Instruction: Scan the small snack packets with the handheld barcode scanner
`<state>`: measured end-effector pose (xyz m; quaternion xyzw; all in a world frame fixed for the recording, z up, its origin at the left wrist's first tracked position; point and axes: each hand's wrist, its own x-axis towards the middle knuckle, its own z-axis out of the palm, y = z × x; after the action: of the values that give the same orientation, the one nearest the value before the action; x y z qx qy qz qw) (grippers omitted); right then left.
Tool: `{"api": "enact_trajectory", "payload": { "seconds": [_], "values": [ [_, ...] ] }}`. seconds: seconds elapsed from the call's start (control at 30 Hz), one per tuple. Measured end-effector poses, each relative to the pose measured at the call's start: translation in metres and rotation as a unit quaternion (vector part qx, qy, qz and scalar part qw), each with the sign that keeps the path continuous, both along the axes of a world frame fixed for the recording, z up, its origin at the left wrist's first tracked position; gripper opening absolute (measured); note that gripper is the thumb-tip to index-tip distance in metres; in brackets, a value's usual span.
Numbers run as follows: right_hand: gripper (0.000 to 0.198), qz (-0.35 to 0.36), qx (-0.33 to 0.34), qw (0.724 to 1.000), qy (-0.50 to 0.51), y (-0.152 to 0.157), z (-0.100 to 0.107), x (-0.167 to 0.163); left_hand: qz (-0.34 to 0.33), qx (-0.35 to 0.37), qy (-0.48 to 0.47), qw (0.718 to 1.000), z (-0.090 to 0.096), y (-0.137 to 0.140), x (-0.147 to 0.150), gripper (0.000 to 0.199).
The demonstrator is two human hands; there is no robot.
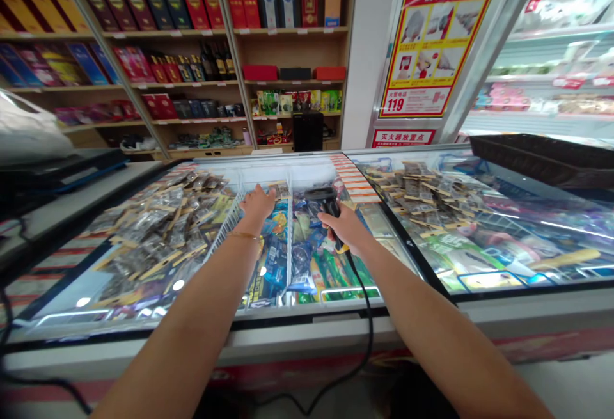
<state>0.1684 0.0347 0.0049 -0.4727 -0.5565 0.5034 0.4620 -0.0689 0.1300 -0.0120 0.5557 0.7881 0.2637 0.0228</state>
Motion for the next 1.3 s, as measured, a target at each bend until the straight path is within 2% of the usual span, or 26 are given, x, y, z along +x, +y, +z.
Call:
{"api": "enact_trajectory", "payload": {
  "seconds": [0.13, 0.27, 0.37, 0.43, 0.5, 0.57, 0.63, 0.7, 0.93, 1.3],
  "values": [
    [0.025, 0.002, -0.005, 1.000, -0.016, -0.001, -0.001, -0.003, -0.021, -0.020, 0.037, 0.999, -0.003, 0.007, -0.001, 0.052],
    [0.025, 0.002, 0.001, 1.000, -0.025, -0.002, -0.001, -0.003, -0.027, -0.017, 0.020, 0.999, -0.003, 0.013, -0.005, 0.038],
    [0.025, 0.005, 0.003, 1.000, -0.027, -0.002, -0.002, -0.003, -0.021, 0.009, -0.032, 0.999, -0.002, 0.016, -0.009, 0.029],
    [0.027, 0.006, 0.006, 1.000, -0.026, -0.002, -0.003, -0.002, -0.029, 0.048, -0.104, 0.993, -0.002, 0.017, -0.012, 0.023],
    [0.031, 0.006, 0.011, 1.000, -0.023, -0.002, -0.003, -0.002, -0.050, 0.106, -0.195, 0.974, -0.004, 0.018, -0.013, 0.019],
    [0.034, 0.013, 0.020, 0.999, -0.023, -0.003, -0.003, -0.002, -0.073, 0.159, -0.287, 0.942, -0.006, 0.019, -0.014, 0.022],
    [0.034, 0.022, 0.033, 0.999, -0.034, -0.005, -0.001, -0.002, -0.090, 0.187, -0.359, 0.910, -0.007, 0.020, -0.014, 0.030],
    [0.032, 0.030, 0.045, 0.997, -0.054, -0.008, 0.001, -0.003, -0.103, 0.193, -0.396, 0.892, -0.009, 0.021, -0.014, 0.033],
    [0.029, 0.036, 0.066, 0.994, -0.080, -0.013, 0.004, -0.005, -0.115, 0.192, -0.407, 0.886, -0.012, 0.024, -0.013, 0.028],
    [0.030, 0.034, 0.063, 0.995, -0.065, -0.011, 0.001, -0.005, -0.117, 0.169, -0.379, 0.902, -0.010, 0.021, -0.014, 0.030]
  ]
}}
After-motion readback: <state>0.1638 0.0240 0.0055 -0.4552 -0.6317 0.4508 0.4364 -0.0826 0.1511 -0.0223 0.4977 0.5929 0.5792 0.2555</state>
